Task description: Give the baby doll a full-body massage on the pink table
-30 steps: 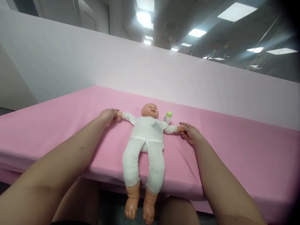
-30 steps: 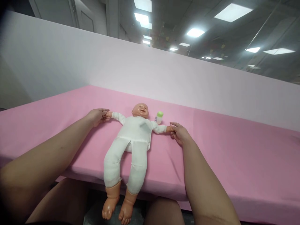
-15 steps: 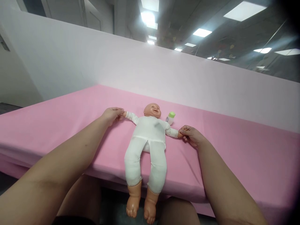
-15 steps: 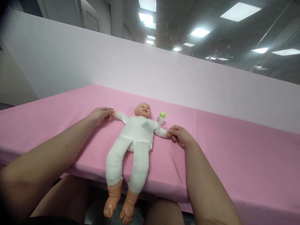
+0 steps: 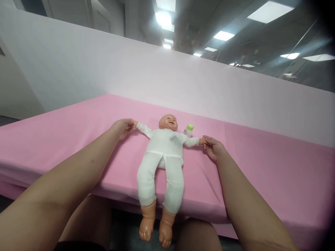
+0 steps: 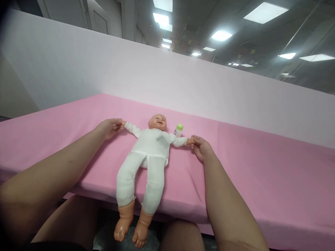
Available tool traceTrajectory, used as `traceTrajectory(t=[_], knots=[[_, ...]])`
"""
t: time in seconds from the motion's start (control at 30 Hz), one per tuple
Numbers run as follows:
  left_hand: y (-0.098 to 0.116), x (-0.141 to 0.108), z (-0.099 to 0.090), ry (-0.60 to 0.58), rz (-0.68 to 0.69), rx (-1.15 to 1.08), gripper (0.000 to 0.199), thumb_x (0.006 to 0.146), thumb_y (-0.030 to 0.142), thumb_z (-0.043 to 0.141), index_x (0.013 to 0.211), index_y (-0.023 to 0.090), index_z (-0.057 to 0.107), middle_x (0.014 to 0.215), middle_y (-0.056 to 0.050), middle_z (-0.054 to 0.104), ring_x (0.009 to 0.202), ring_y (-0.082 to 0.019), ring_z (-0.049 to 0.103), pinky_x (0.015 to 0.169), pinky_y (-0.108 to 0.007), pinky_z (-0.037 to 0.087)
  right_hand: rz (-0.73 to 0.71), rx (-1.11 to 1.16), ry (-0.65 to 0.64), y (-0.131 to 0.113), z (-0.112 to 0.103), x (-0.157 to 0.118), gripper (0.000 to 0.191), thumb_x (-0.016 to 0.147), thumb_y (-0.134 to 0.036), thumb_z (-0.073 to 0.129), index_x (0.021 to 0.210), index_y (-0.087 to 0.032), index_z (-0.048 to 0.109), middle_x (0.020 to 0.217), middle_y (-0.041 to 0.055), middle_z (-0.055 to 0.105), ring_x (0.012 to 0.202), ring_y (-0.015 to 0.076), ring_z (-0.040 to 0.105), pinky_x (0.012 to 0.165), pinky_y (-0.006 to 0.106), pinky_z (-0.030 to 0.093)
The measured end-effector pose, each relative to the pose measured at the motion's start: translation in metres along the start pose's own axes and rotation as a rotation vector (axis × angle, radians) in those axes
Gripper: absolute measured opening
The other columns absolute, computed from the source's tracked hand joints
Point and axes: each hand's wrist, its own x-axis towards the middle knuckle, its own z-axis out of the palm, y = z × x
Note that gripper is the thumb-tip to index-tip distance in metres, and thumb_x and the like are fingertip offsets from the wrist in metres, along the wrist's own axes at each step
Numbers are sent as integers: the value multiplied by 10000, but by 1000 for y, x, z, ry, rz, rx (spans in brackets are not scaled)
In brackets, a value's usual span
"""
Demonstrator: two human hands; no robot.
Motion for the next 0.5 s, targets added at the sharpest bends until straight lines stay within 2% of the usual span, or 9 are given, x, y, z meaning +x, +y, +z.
traceTrajectory(t=[0.07, 0.13, 0.23, 0.3, 0.37, 0.5], knots=[[1, -6, 1, -88, -2, -50, 133, 726, 64, 707, 836, 131, 675, 857, -94, 710, 728, -146, 703, 730, -233, 620, -77, 74, -28, -2, 7, -2, 262, 772, -259, 769, 1019, -214, 697, 1032, 98, 723, 723, 166, 648, 570, 263, 602], [-1, -11, 4, -206, -15, -13, 188, 702, 89, 766, 863, 145, 689, 904, -97, 730, 761, -166, 716, 733, -256, 624, -89, 36, -106, 0, 16, -6, 281, 797, -311, 786, 1052, -222, 706, 1066, 93, 728, 755, 178, 652, 618, 282, 618], [-9, -19, 12, -376, -5, 230, 262, 639, 161, 879, 831, 152, 702, 836, -111, 734, 717, -211, 713, 637, -290, 605, 13, -127, -267, 6, 31, -13, 303, 803, -326, 828, 1056, -203, 716, 951, 70, 718, 696, 154, 617, 640, 277, 606], [-12, -23, 18, -418, 24, 379, 264, 636, 228, 910, 778, 141, 705, 753, -115, 714, 676, -219, 695, 588, -289, 577, 65, -209, -317, 9, 38, -14, 308, 793, -314, 851, 1037, -185, 713, 910, 68, 713, 670, 143, 602, 634, 274, 594], [-13, -25, 21, -402, 29, 403, 261, 656, 254, 903, 790, 134, 714, 747, -119, 715, 687, -224, 693, 602, -294, 575, 54, -242, -270, 10, 41, -11, 352, 784, -318, 858, 1069, -186, 701, 878, 69, 712, 647, 149, 598, 598, 283, 584], [-9, -20, 21, -264, -35, 253, 262, 740, 225, 808, 957, 124, 701, 911, -158, 757, 817, -255, 726, 756, -364, 611, -68, -169, -10, 8, 33, -2, 605, 763, -286, 854, 1312, -260, 600, 741, 4, 653, 584, 167, 582, 490, 281, 540]])
